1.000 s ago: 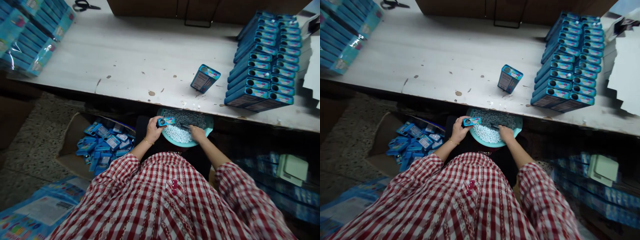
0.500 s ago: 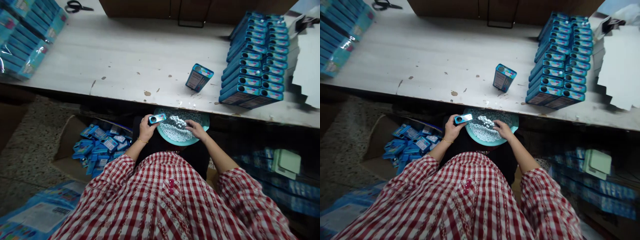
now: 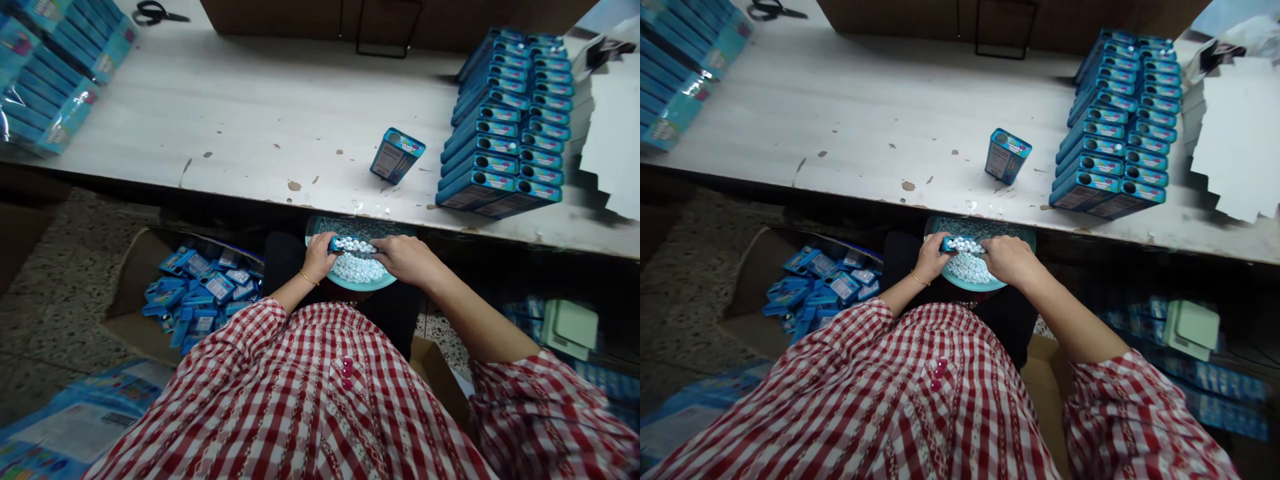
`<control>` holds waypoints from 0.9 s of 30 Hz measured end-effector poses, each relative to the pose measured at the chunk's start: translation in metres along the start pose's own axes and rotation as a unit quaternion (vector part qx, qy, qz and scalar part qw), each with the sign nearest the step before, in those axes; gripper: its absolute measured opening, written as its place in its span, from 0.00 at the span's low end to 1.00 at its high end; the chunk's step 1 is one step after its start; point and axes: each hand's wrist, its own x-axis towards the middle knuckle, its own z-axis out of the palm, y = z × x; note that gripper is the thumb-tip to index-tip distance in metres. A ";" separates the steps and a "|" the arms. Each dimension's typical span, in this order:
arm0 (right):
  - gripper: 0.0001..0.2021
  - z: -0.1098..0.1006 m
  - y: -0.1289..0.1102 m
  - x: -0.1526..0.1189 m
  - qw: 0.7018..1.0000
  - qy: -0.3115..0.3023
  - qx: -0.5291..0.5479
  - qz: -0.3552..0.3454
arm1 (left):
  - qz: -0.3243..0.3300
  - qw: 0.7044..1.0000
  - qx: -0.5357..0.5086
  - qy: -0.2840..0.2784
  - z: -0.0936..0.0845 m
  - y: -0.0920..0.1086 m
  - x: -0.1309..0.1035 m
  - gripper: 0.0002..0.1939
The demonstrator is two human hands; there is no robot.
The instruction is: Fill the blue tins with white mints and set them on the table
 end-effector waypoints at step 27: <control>0.19 0.124 0.048 0.038 0.993 -0.038 0.039 0.101 | 0.080 0.988 -0.076 0.111 -0.036 -0.015 -0.019 0.17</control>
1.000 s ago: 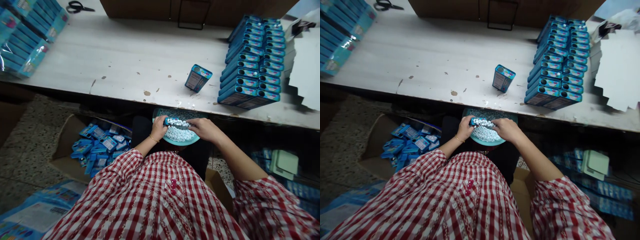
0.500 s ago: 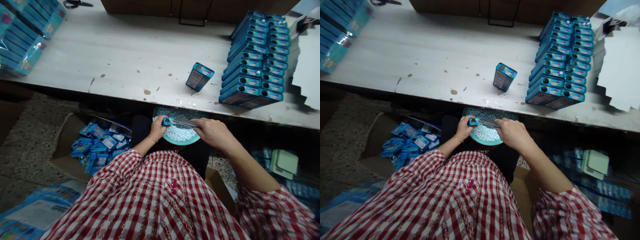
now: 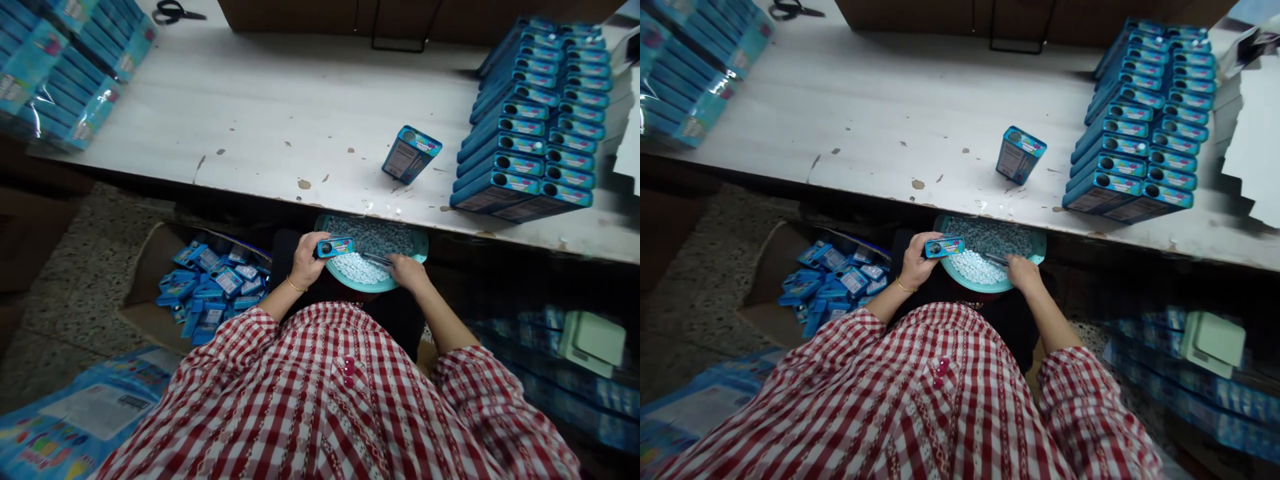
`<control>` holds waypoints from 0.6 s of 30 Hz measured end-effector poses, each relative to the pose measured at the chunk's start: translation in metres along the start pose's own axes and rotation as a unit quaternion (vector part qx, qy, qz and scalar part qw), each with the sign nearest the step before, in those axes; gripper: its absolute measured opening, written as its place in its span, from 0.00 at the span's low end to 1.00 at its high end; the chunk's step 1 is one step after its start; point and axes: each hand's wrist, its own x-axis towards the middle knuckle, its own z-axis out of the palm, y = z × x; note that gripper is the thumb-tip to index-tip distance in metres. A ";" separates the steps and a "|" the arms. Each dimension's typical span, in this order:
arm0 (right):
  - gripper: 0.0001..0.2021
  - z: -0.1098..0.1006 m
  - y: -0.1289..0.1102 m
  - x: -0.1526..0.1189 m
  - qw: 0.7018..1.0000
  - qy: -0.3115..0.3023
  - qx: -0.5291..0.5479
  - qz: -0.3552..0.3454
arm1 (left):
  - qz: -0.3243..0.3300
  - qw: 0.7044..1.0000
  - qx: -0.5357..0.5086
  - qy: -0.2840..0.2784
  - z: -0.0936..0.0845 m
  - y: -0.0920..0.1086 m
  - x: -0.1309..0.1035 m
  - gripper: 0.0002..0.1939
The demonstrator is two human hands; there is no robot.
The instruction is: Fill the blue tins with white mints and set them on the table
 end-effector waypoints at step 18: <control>0.18 0.001 0.007 -0.015 0.997 0.042 0.059 -0.020 | -0.023 0.990 -0.141 -0.015 0.024 0.041 0.104 0.22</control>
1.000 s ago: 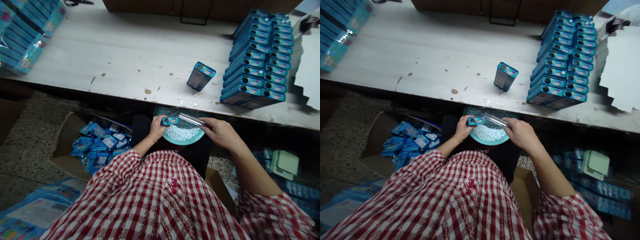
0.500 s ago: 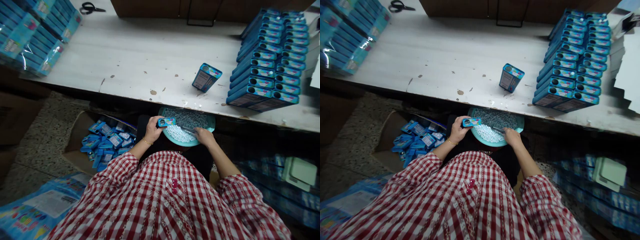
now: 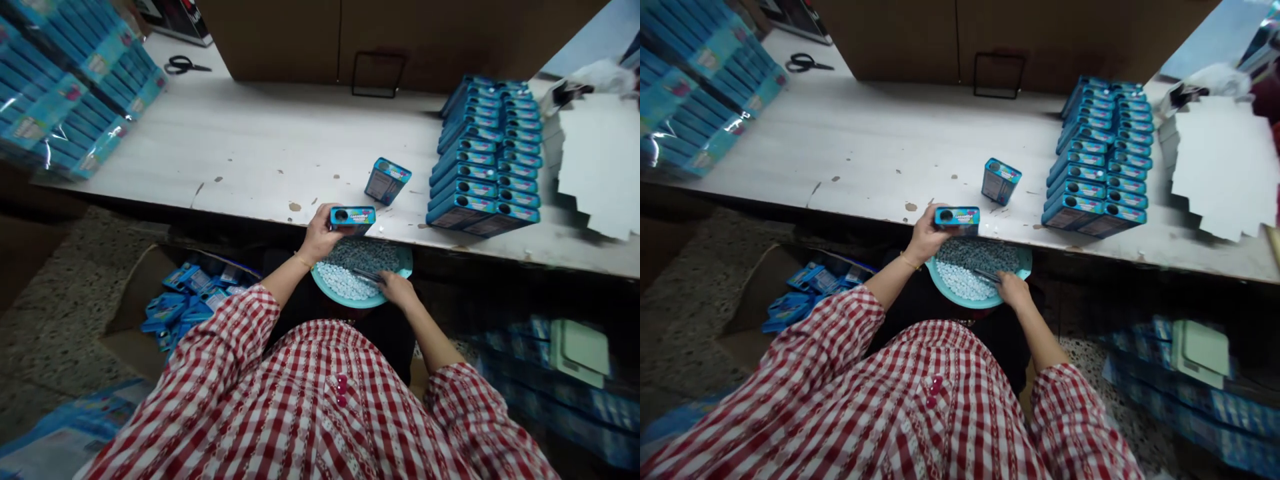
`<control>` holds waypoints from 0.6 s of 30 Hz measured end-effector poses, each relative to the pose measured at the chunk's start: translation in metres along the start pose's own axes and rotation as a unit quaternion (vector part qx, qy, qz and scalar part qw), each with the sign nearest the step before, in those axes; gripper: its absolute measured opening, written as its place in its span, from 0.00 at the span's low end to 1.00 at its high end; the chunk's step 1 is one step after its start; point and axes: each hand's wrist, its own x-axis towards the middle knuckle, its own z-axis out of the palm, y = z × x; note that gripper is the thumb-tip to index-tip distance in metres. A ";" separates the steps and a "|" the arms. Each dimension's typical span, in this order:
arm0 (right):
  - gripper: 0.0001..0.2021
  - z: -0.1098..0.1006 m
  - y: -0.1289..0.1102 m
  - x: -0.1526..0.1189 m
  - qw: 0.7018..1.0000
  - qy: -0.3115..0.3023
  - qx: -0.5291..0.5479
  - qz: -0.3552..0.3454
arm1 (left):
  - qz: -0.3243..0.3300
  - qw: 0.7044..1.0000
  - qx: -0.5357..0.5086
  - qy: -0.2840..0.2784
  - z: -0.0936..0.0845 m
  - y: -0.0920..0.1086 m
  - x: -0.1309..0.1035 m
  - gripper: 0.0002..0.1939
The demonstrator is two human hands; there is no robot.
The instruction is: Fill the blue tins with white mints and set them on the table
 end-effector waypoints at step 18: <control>0.24 0.037 0.028 0.017 0.999 0.051 -0.012 -0.002 | -0.223 0.897 0.246 0.292 -0.175 -0.140 -0.081 0.25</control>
